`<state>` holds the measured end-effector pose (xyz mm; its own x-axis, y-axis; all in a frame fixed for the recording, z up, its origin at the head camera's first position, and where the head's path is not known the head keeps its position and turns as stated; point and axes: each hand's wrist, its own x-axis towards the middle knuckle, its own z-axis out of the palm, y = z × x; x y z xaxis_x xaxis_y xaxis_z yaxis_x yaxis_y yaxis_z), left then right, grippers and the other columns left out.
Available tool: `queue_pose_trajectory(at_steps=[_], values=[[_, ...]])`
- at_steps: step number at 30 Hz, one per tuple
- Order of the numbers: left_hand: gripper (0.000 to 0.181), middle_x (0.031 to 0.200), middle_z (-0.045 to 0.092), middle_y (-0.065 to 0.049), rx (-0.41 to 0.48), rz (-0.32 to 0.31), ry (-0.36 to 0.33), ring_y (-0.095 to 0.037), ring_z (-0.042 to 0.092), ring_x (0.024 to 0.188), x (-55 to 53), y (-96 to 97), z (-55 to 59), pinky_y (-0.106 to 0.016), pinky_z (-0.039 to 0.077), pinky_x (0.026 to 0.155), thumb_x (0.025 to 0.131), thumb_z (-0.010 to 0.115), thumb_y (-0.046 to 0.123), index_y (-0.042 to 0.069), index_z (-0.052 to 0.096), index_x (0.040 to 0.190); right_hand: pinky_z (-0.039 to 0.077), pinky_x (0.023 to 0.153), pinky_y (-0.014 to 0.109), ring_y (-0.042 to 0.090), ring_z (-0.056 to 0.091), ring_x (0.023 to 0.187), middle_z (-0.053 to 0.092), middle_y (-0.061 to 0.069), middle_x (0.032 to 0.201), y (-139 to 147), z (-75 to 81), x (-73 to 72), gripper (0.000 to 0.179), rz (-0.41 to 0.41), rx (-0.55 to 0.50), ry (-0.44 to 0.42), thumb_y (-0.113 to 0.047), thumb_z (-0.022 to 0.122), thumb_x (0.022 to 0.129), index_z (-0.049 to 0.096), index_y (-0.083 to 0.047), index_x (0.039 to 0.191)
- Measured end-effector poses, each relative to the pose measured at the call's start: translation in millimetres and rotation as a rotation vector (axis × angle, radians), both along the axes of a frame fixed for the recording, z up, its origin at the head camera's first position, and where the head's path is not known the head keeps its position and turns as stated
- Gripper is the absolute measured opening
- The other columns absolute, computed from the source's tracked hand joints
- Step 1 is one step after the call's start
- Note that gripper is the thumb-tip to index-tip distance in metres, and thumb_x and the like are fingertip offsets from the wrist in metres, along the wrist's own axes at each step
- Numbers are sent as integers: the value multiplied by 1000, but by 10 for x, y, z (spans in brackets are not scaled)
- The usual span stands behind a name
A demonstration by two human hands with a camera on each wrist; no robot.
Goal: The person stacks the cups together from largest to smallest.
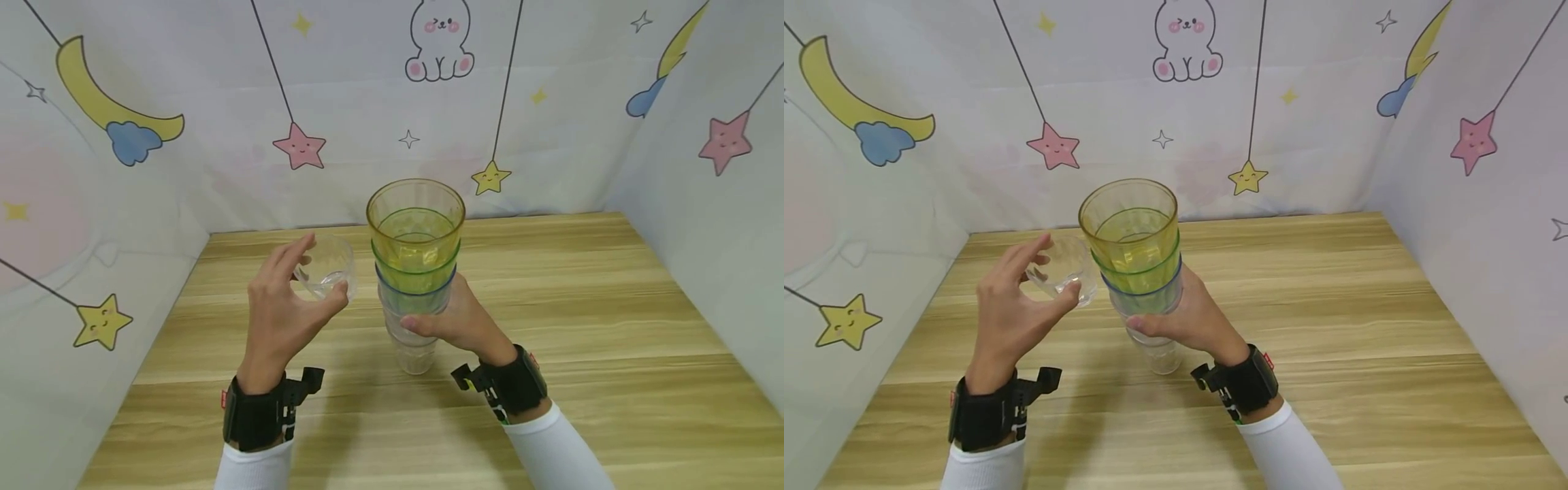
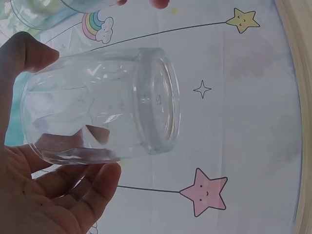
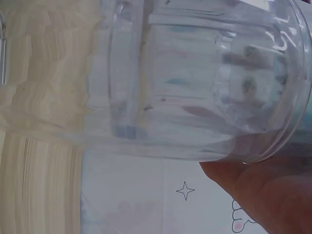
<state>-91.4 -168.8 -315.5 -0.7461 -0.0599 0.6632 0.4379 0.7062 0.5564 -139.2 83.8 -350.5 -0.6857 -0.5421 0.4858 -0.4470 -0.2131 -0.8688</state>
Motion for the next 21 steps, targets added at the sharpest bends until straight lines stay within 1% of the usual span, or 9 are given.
queue_pose_trajectory(at_steps=[7,10,16,21], values=[[68,121,65,-14,5,-47,78,-25,58,89,-14,25,85,-41,45,75,75,79,26,3,62,137,50,96,48,32,60,112,62,13,125,5,0,4,84,-1,5,3,-55,82,79,50,-3,137],[67,122,66,-13,12,-60,103,-24,59,90,-18,29,132,-41,44,76,76,78,27,3,62,136,50,96,47,31,60,111,63,13,124,6,0,5,84,-7,9,3,-55,82,78,51,-2,137],[65,124,66,-11,27,-77,126,-24,60,94,-3,58,234,-41,44,77,77,77,28,4,63,136,50,96,47,31,61,111,63,13,124,5,7,16,86,-15,17,-6,-57,82,77,50,-3,137],[63,120,67,-13,28,-90,180,-24,60,93,-3,75,336,-41,44,75,77,76,30,3,65,133,50,96,48,31,60,111,62,13,124,3,-1,15,86,-12,13,-9,-57,82,78,50,-3,137]])
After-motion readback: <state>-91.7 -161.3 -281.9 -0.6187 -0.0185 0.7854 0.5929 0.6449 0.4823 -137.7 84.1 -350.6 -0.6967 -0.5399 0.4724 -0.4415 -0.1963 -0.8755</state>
